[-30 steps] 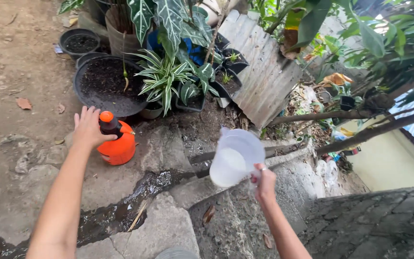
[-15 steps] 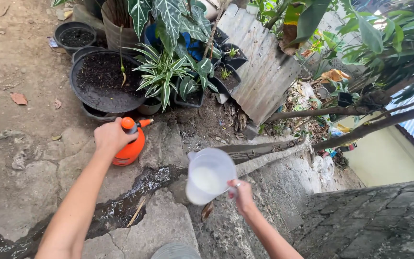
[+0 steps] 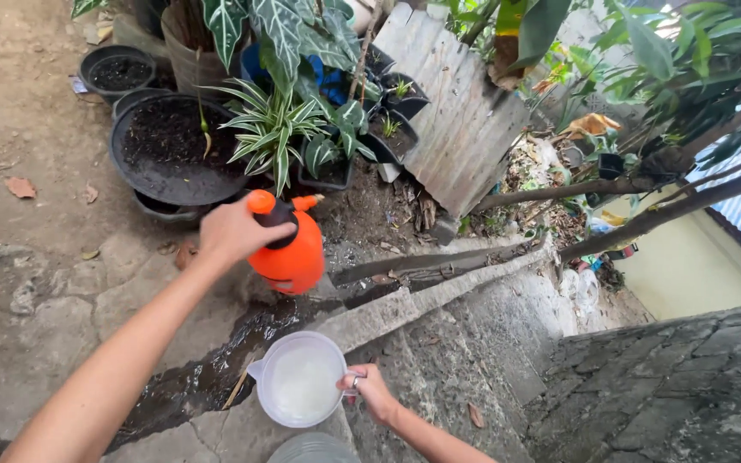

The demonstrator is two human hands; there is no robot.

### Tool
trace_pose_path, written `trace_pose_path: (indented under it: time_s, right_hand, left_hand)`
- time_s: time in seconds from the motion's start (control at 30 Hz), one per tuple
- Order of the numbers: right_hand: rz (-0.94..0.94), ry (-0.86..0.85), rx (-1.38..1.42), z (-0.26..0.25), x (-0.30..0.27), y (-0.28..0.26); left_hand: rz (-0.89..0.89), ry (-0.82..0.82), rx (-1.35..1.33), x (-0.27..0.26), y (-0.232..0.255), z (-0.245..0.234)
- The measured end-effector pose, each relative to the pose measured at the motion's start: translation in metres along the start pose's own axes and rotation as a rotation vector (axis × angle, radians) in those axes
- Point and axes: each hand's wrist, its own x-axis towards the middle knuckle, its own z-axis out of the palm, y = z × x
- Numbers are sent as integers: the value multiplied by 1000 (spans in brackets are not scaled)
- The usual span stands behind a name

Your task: Filling a garden sprayer with water using a pitcher and refilling the pitcher from a large bottle

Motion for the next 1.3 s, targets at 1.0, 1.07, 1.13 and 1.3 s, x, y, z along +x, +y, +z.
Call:
trace_pose_path:
  time_s: [1.0, 1.07, 1.13, 1.3]
  right_hand:
    - [-367, 332, -436, -85, 52, -69]
    - [-484, 404, -504, -87, 71, -48]
    - [-593, 470, -562, -85, 79, -39]
    - [-743, 545, -585, -80, 73, -42]
  left_hand:
    - [799, -237, 168, 16, 86, 260]
    - [691, -231, 93, 7, 84, 248]
    - [577, -235, 24, -8, 84, 246]
    - [233, -145, -104, -39, 98, 258]
